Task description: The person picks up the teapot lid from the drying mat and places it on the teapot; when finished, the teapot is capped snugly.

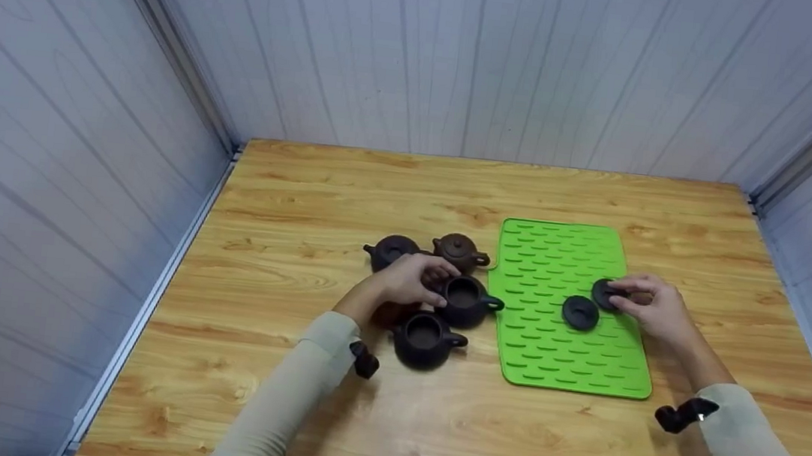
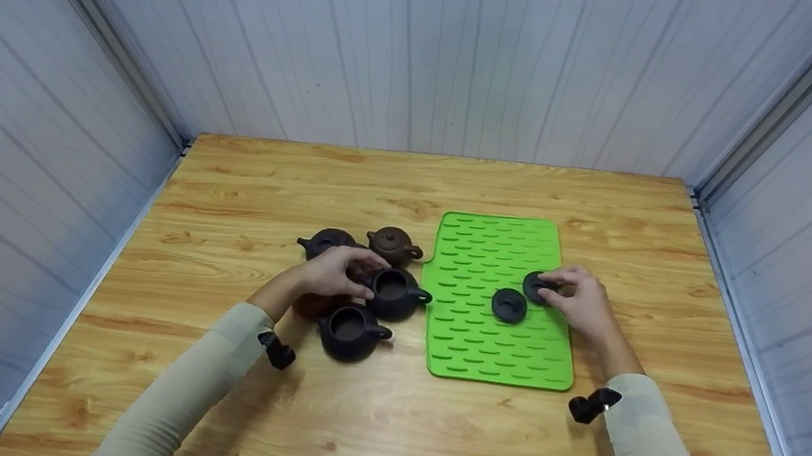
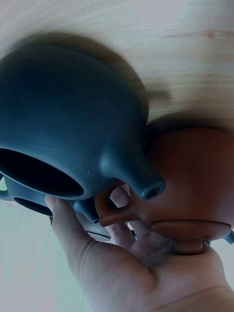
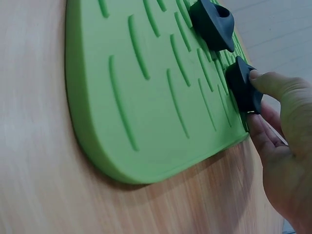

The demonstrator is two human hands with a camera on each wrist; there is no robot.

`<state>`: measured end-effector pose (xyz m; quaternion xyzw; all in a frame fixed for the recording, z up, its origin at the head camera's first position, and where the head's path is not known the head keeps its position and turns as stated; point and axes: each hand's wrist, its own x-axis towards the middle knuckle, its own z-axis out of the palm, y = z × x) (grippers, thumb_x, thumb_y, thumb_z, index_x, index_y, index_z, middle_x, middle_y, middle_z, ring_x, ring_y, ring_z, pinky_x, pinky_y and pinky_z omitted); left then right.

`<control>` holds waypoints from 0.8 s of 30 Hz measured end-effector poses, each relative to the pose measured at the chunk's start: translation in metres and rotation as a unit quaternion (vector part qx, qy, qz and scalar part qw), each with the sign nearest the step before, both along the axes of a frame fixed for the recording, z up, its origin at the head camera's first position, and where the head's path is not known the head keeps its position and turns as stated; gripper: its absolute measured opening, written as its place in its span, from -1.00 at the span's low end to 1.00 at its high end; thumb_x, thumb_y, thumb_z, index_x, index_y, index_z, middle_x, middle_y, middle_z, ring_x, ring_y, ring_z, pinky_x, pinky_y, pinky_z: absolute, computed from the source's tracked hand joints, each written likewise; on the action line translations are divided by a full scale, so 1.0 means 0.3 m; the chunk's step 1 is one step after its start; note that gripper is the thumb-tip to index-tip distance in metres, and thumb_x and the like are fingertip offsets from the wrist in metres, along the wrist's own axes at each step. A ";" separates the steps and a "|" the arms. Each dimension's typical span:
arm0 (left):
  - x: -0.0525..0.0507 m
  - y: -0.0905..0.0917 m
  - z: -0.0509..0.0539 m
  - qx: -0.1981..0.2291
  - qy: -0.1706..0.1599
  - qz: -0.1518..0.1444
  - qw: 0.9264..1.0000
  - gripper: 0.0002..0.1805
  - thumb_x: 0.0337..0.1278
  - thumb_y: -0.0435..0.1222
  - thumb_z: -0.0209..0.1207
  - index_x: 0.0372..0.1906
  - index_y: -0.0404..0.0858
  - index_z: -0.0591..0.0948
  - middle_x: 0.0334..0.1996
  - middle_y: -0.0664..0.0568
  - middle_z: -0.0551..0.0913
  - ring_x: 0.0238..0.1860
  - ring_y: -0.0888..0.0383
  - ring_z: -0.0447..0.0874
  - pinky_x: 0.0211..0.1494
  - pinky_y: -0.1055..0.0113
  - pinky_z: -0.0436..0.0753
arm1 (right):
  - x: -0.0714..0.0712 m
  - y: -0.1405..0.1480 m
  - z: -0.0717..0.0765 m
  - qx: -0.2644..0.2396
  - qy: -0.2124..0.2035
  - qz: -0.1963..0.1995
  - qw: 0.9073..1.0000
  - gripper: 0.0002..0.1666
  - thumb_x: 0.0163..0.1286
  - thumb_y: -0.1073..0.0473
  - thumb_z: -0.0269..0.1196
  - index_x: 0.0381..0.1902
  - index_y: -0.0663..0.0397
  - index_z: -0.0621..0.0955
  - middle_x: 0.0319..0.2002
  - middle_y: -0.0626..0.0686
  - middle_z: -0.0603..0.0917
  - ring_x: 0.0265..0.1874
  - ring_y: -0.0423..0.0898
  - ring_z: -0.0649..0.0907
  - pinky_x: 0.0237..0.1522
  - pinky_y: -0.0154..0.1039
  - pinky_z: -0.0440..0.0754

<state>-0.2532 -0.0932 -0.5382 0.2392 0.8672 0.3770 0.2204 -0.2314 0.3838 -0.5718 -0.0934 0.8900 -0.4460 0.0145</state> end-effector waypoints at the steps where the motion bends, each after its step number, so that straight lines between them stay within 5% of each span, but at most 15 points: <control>1: 0.001 0.001 0.002 -0.001 0.001 0.001 1.000 -0.41 0.39 -0.26 0.55 0.47 -0.10 0.70 0.40 -0.19 0.77 0.46 -0.13 0.73 0.58 -0.03 0.67 | 0.001 -0.002 0.001 0.001 -0.004 -0.002 1.000 -0.63 0.57 0.33 0.45 0.24 0.43 0.77 0.22 0.39 0.66 -0.06 -0.59 0.61 0.02 -0.69 0.64; 24: -0.003 -0.002 -0.008 0.002 -0.005 0.004 1.000 -0.42 0.39 -0.25 0.55 0.46 -0.08 0.71 0.41 -0.18 0.76 0.47 -0.14 0.72 0.59 -0.06 0.65 | 0.006 -0.013 -0.001 -0.013 0.004 -0.021 1.000 -0.68 0.59 0.32 0.43 0.20 0.37 0.80 0.20 0.29 0.69 -0.11 -0.60 0.64 -0.03 -0.67 0.67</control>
